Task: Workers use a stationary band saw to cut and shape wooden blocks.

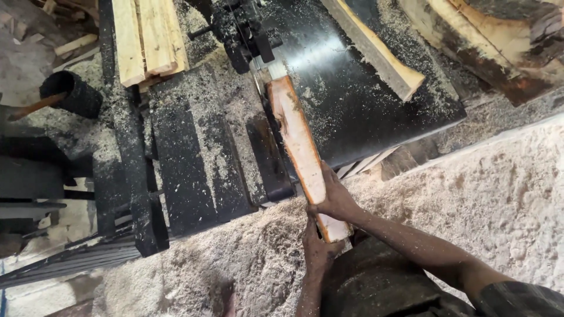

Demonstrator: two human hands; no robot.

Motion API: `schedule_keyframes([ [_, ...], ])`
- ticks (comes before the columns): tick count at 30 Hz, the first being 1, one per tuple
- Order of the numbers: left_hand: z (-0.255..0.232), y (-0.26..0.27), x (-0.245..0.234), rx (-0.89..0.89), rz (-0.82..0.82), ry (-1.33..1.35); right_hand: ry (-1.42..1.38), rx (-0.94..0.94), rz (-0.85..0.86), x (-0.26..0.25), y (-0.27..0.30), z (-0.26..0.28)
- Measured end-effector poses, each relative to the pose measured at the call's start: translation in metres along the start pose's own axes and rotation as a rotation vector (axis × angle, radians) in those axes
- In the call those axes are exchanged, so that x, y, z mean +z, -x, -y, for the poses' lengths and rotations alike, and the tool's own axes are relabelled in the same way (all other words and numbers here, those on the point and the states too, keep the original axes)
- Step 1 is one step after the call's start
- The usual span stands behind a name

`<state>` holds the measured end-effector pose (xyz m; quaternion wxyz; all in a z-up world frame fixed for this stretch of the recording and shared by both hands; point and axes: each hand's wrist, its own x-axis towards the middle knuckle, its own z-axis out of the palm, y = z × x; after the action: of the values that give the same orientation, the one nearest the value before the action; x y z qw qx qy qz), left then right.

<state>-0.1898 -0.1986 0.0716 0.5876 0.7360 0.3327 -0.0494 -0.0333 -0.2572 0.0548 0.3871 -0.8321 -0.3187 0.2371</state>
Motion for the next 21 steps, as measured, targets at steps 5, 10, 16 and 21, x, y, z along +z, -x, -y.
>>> schedule_keyframes([
  [5, -0.009, -0.010, -0.008, -0.075, 0.001, 0.001, 0.008, 0.045, 0.006, -0.004, -0.013, 0.009],
  [10, -0.002, -0.019, -0.007, 0.008, -0.014, -0.008, 0.013, -0.016, -0.022, -0.004, -0.018, 0.005],
  [16, -0.010, -0.030, -0.014, -0.035, -0.032, -0.031, 0.033, -0.058, -0.048, 0.003, -0.033, -0.006],
  [21, -0.023, -0.040, -0.018, -0.084, -0.033, 0.090, 0.026, -0.080, -0.067, 0.002, -0.051, -0.009],
])
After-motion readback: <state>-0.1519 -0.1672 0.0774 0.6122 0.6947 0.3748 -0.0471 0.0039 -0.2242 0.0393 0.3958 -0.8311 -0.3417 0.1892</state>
